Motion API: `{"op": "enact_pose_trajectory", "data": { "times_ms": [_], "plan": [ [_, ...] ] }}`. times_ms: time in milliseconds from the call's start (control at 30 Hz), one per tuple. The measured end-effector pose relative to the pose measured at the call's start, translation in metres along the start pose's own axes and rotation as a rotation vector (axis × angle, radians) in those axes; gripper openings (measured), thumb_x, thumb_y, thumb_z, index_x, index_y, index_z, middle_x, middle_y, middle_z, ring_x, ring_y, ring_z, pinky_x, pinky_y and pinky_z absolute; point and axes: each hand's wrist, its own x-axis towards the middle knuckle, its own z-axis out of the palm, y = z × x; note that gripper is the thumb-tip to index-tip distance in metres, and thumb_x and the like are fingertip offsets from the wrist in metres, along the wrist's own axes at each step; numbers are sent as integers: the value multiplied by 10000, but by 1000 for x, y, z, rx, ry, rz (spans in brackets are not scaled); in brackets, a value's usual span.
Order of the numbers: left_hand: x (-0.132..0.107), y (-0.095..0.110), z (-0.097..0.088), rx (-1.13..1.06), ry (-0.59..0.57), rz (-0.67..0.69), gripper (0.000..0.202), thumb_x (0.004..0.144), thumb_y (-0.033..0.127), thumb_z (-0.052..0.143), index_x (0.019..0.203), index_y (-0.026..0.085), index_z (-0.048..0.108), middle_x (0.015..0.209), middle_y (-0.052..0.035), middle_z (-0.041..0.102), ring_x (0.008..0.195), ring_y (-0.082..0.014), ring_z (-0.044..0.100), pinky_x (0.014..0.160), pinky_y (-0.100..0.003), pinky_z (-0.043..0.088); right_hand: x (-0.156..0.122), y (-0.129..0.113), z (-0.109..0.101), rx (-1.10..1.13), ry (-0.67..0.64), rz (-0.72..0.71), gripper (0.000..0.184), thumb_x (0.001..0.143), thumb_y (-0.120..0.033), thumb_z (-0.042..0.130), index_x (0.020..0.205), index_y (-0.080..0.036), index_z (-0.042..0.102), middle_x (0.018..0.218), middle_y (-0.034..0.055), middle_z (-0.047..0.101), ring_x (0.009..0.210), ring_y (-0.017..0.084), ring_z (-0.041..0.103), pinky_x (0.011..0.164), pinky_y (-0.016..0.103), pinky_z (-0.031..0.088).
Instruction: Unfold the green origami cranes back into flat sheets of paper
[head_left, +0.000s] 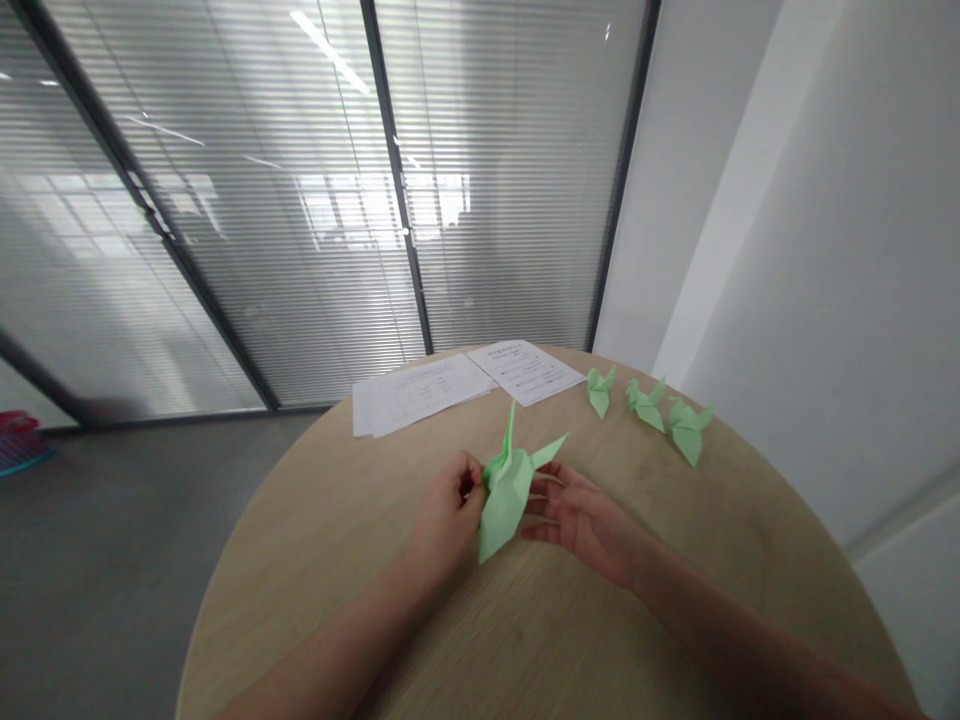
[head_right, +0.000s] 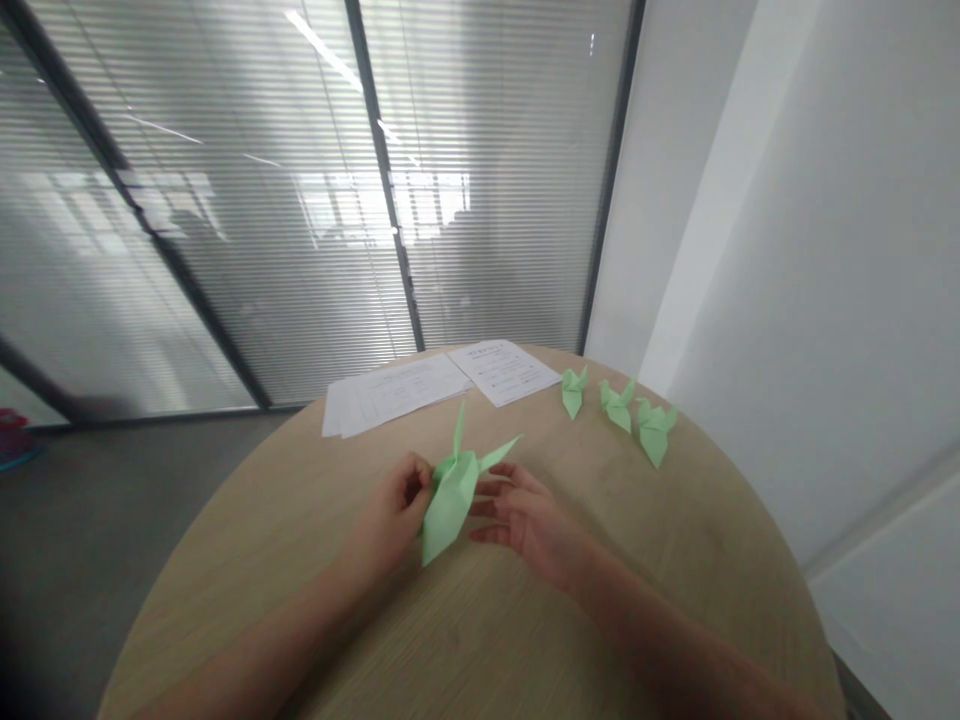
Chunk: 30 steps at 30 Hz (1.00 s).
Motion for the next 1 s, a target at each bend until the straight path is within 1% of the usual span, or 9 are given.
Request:
{"op": "enact_pose_trajectory", "data": {
  "times_ms": [100,200,333,433,500,633,800,900,1000],
  "plan": [
    [0,0,0,39,-41,26,86,845,216,476,790,197,538,700,13,546,660,-144,508,606,-252,382,-1,2,4,-64,29,-28,364,778,-312,745,1085,-216,574,1134,76,643,977,220,650,810,385,529],
    [-2,2,0,31,-100,30,176,868,230,469,961,193,613,857,-28,657,762,-171,589,690,-284,444,-1,5,5,-156,80,-41,363,758,-345,779,1049,-209,610,1074,71,652,944,216,652,808,386,526],
    [-4,6,1,5,-153,3,256,889,263,476,1090,187,615,924,-48,686,756,-179,618,682,-298,475,2,6,5,-169,129,-35,348,750,-375,780,1009,-189,639,982,65,673,848,198,661,792,382,521],
    [-5,9,0,-14,-187,-27,269,905,353,501,1067,177,623,881,-46,673,700,-171,614,626,-286,480,3,5,4,-170,129,-21,372,749,-388,774,1029,-183,639,938,64,682,809,190,656,758,364,522],
    [-5,9,0,10,-198,-27,256,879,375,554,1019,175,628,860,-38,660,680,-162,612,599,-271,477,3,5,4,-187,117,-20,394,752,-386,773,1060,-184,631,935,62,685,790,181,650,731,342,520],
    [-6,7,-1,61,-212,-39,223,826,350,616,969,179,612,873,-27,654,641,-138,607,585,-251,469,3,7,5,-174,98,-19,399,771,-403,757,1074,-185,618,919,58,683,771,177,643,697,326,515],
    [-8,12,0,71,-306,-69,266,771,357,664,956,189,573,921,-33,674,607,-126,585,567,-246,451,3,8,6,-131,140,-20,339,732,-342,793,979,-179,628,914,41,687,766,158,636,735,303,498],
    [-10,16,0,59,-350,-54,234,777,348,641,931,191,561,881,-27,676,602,-134,580,548,-247,430,2,7,7,-161,122,16,345,706,-304,799,973,-175,624,963,55,690,810,187,647,762,339,506],
    [-10,15,0,37,-334,-16,182,779,306,617,917,200,567,911,-34,684,647,-155,605,576,-264,443,1,5,9,-167,104,9,351,692,-251,786,989,-181,614,994,66,690,867,213,653,792,362,504]
  ]
}}
